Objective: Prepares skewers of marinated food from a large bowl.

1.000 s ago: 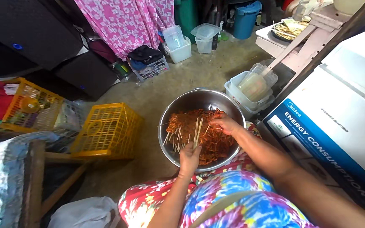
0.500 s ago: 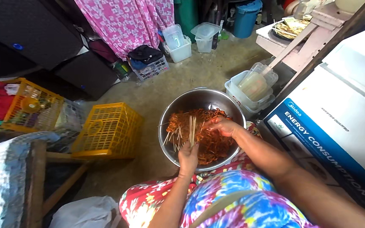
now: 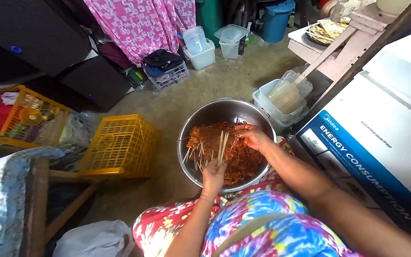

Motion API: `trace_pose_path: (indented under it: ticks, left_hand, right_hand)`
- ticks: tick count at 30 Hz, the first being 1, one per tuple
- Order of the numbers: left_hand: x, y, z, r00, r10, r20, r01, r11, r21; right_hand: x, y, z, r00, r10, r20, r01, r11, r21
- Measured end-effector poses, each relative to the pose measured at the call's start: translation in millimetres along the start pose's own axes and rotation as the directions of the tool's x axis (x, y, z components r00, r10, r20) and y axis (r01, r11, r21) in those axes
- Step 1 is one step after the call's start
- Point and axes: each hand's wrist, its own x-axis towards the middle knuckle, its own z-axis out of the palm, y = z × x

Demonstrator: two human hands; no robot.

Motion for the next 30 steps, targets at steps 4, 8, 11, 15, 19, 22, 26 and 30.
trace_pose_path:
  ticks: [4,8,11,15,19,22,26,30]
  left_hand:
    - [0.1,-0.7,-0.4,1.000,-0.001,0.007,0.001,1.000,0.013]
    - [-0.3,1.2,-0.9,1.000,-0.012,0.014,0.012,1.000,0.028]
    - [-0.5,2.0,-0.3,1.000,-0.011,0.009,0.011,0.999,0.041]
    - [-0.5,2.2,0.5,1.000,-0.002,-0.002,0.003,0.999,0.039]
    - [-0.3,2.6,0.3,1.000,0.002,-0.002,-0.002,0.999,0.042]
    - [0.0,1.6,-0.4,1.000,0.002,0.000,-0.002,0.997,0.073]
    - [0.0,1.4,-0.2,1.000,0.002,-0.007,-0.001,0.997,0.081]
    - [-0.4,3.4,1.9,1.000,-0.003,-0.018,0.004,0.996,0.084]
  right_hand:
    - [-0.1,1.2,0.0,1.000,-0.012,0.021,0.013,0.999,-0.044]
    - [0.9,1.8,-0.4,0.999,-0.002,0.043,0.006,0.995,-0.098]
    - [0.8,2.5,-0.4,0.999,-0.004,0.045,0.009,0.994,-0.113]
    - [-2.9,1.2,3.6,0.999,-0.008,0.036,0.014,0.983,-0.181]
    - [-4.3,2.5,3.1,0.992,-0.047,0.117,0.079,0.954,-0.288]
    - [-3.1,5.7,0.6,0.975,-0.086,0.204,0.144,0.947,-0.288]
    - [-4.7,6.3,2.3,0.966,-0.073,0.247,0.157,0.927,-0.340]
    - [-5.9,9.7,5.7,0.955,-0.072,0.288,0.191,0.892,-0.410]
